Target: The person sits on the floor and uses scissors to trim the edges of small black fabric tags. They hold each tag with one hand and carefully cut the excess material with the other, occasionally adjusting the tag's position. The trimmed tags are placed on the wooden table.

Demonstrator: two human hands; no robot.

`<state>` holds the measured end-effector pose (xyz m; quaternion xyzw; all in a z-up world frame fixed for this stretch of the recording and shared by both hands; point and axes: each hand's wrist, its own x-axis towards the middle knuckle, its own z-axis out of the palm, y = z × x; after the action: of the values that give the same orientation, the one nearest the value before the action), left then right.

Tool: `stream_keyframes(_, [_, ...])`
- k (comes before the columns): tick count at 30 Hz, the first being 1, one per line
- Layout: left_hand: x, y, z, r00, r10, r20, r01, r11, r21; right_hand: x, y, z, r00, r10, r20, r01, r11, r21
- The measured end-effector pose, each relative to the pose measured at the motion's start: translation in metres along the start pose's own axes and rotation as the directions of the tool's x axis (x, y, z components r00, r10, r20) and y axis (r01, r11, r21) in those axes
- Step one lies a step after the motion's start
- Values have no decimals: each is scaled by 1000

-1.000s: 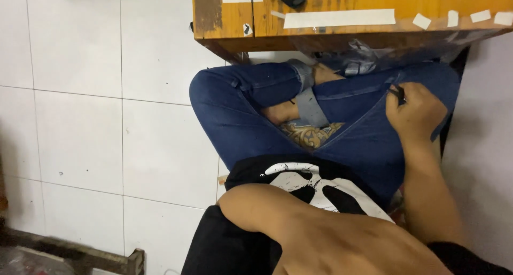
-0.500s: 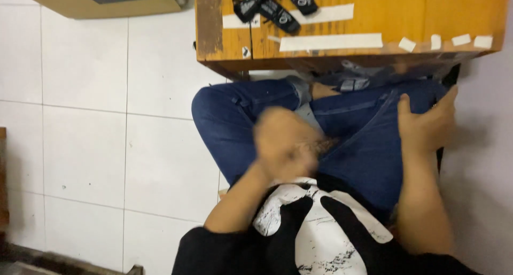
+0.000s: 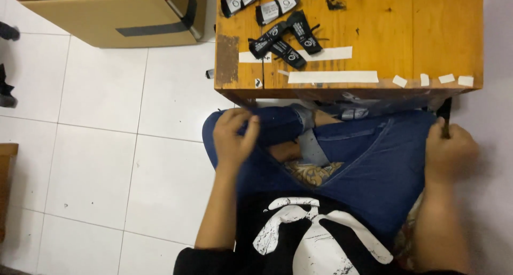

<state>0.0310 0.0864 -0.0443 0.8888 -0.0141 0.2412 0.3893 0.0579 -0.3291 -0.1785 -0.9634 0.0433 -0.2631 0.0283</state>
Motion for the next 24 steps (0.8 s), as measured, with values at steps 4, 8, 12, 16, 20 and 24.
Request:
stream_keyframes(4, [51,36,18,932,338,-131,-336,941,39,0,3,12,978,209,7,-208,965,157])
stream_keyframes(8, [107,31,46,865,499,58,-474,771,426,-3,23,38,975,213,69,-223,946,236])
stream_keyframes(12, [160,1,80,784,544,298,-602,550,579,-1,22,39,979,195,50,-202,950,239])
stream_keyframes(16, [181,-15,89,712,551,436,-687,413,598,0,23,41,971,229,72,-240,943,230])
stream_keyframes(20, [182,19,61,669,677,306,-737,551,392,-2,20,38,963,261,61,-267,919,288])
stream_keyframes(24, [162,40,49,744,668,-30,-634,719,285,1,16,33,948,302,102,-319,901,294])
